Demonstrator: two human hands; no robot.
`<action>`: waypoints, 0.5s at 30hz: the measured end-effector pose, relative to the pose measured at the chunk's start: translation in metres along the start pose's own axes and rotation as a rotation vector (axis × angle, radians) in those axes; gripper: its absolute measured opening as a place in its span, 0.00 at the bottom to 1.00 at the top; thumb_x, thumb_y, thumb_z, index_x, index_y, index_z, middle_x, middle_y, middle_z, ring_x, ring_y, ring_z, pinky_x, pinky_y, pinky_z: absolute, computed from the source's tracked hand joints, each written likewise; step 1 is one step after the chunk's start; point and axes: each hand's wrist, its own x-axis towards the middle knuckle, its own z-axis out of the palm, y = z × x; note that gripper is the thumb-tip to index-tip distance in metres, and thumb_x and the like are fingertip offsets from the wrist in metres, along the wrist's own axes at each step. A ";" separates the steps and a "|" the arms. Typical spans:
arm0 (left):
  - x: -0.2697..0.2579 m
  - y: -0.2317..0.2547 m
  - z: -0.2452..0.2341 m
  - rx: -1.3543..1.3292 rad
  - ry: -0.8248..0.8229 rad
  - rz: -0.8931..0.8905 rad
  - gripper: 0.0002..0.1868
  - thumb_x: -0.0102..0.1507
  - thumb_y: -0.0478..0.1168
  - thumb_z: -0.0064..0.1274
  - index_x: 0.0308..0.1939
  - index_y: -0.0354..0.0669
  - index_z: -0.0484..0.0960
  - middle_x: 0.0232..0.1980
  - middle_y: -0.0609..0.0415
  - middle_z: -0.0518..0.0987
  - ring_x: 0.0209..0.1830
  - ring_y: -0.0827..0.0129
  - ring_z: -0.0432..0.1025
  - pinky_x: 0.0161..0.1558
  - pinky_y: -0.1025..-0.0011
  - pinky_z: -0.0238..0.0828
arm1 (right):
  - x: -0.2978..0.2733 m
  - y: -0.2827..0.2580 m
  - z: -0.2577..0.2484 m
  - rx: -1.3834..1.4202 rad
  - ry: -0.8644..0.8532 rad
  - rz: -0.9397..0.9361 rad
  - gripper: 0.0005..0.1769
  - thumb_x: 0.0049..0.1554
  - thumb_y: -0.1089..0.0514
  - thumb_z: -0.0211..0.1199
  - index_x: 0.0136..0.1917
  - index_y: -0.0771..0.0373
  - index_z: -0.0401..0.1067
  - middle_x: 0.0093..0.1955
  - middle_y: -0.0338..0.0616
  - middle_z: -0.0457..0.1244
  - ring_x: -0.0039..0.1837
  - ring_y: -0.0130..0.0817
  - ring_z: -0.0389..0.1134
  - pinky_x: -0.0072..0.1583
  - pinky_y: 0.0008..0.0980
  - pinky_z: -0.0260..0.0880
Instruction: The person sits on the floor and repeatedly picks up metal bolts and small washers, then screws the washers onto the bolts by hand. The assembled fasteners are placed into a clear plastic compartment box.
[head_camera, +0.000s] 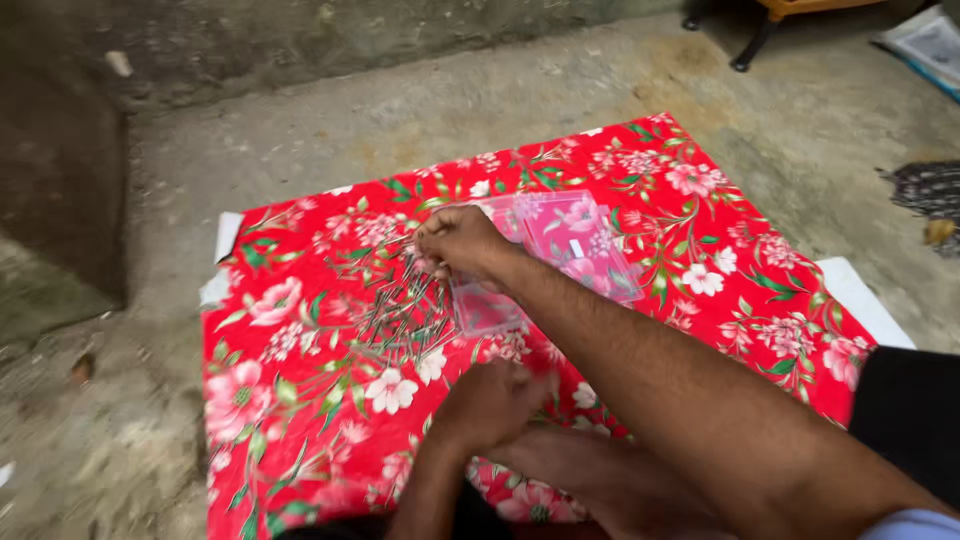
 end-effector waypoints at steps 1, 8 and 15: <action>-0.014 0.007 0.006 0.032 -0.049 -0.143 0.16 0.62 0.51 0.51 0.37 0.44 0.85 0.37 0.42 0.84 0.38 0.51 0.79 0.43 0.56 0.74 | -0.002 0.004 0.003 0.054 -0.013 0.028 0.05 0.59 0.61 0.66 0.42 0.65 0.73 0.34 0.40 0.66 0.31 0.24 0.64 0.33 0.26 0.67; -0.049 0.056 0.046 0.107 0.151 -0.346 0.30 0.71 0.59 0.31 0.41 0.46 0.86 0.43 0.39 0.83 0.46 0.42 0.76 0.50 0.45 0.69 | -0.011 -0.001 0.030 0.091 -0.081 -0.035 0.07 0.58 0.62 0.67 0.44 0.67 0.72 0.36 0.42 0.66 0.33 0.25 0.66 0.34 0.26 0.68; -0.028 0.069 0.069 -0.009 0.206 -0.532 0.39 0.72 0.63 0.28 0.42 0.32 0.85 0.45 0.29 0.80 0.52 0.40 0.75 0.58 0.48 0.67 | -0.038 -0.011 0.026 0.066 -0.114 -0.055 0.05 0.54 0.66 0.68 0.46 0.66 0.77 0.43 0.41 0.70 0.42 0.23 0.71 0.40 0.26 0.77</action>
